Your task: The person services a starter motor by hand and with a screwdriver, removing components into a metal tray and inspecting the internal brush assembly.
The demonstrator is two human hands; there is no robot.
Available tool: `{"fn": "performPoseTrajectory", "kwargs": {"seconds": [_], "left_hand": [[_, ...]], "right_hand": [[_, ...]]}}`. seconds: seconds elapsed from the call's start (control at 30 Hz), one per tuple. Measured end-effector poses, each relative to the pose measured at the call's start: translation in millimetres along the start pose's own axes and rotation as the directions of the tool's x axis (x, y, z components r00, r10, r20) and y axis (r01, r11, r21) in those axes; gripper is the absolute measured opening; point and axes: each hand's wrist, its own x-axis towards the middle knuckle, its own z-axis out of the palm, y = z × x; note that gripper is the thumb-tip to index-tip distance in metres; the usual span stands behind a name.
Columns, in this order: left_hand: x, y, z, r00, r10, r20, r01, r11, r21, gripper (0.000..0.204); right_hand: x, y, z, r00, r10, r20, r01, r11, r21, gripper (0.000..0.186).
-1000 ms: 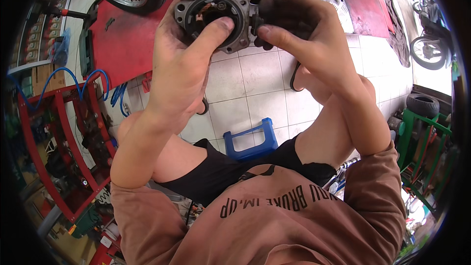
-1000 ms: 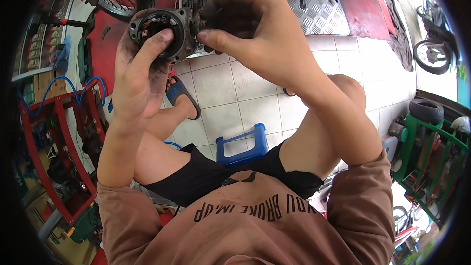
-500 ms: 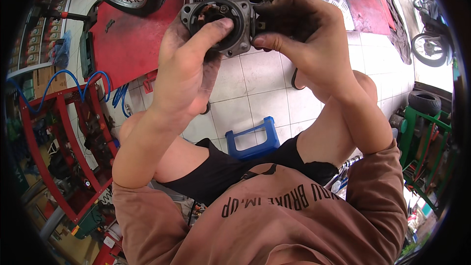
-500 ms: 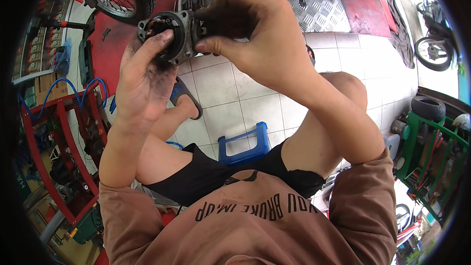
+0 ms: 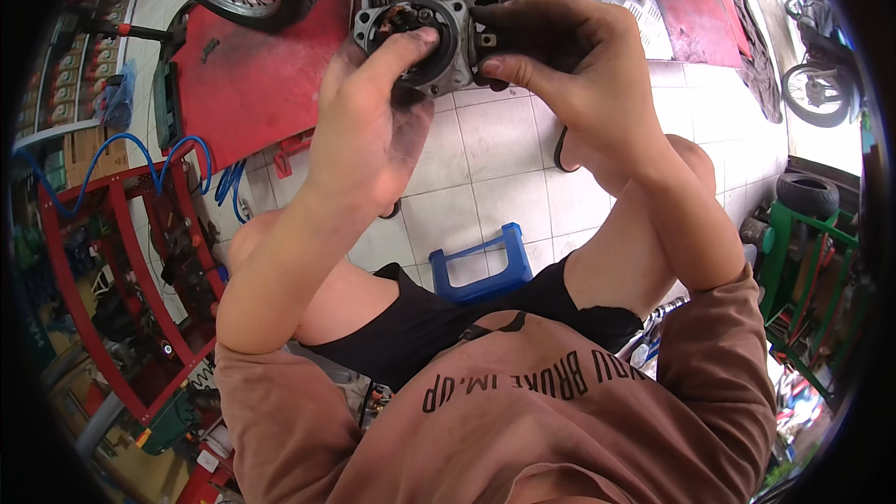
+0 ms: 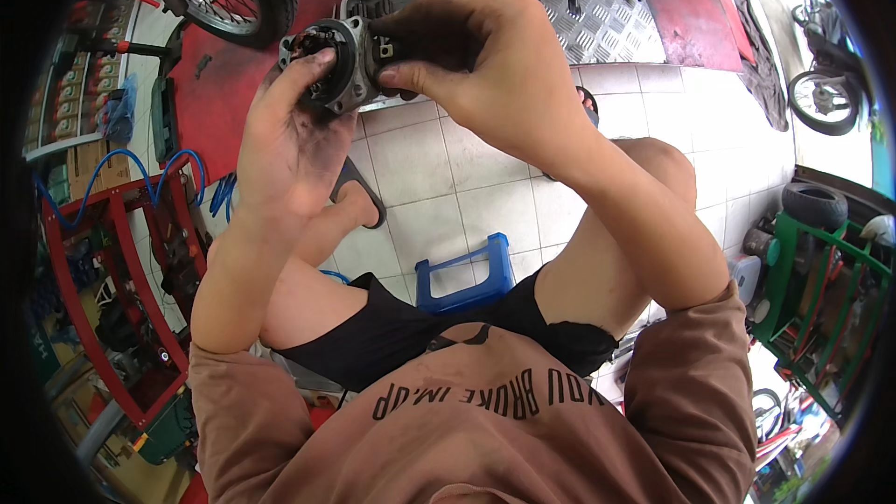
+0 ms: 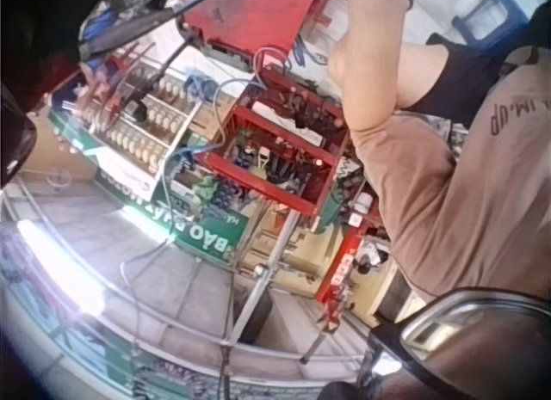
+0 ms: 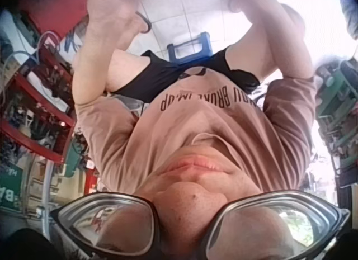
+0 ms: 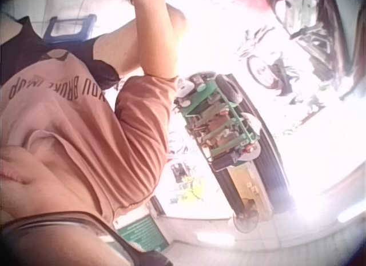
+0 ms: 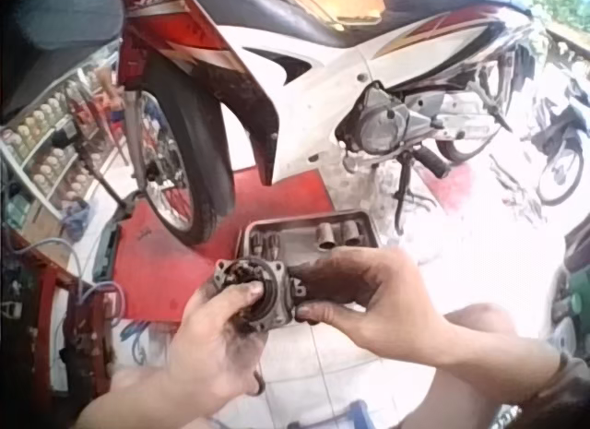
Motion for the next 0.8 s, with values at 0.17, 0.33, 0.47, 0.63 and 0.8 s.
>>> {"fn": "performPoseTrajectory", "kwargs": {"seconds": [0.17,0.33,0.47,0.63,0.8], "left_hand": [[3,6,-3,0.997,-0.061,-0.037,0.059,0.996,-0.063,0.012],[2,-1,2,0.999,-0.006,-0.035,0.004,0.999,-0.046,0.012],[1,-11,7,0.997,0.032,-0.077,-0.033,0.999,-0.022,0.017],[2,-2,-3,0.995,-0.054,-0.078,0.051,0.998,-0.038,0.014],[7,6,-3,0.990,-0.073,-0.120,0.063,0.994,-0.087,0.015]], "right_hand": [[2,-6,4,1.000,0.012,-0.011,-0.011,0.999,0.049,0.034],[1,4,6,0.981,-0.164,-0.100,0.151,0.981,-0.122,0.027],[0,11,9,0.980,-0.178,-0.093,0.169,0.980,-0.101,0.026],[5,13,1,0.978,-0.204,-0.043,0.198,0.973,-0.119,0.030],[13,5,-4,0.996,-0.084,0.036,0.089,0.984,-0.157,0.034]]}}
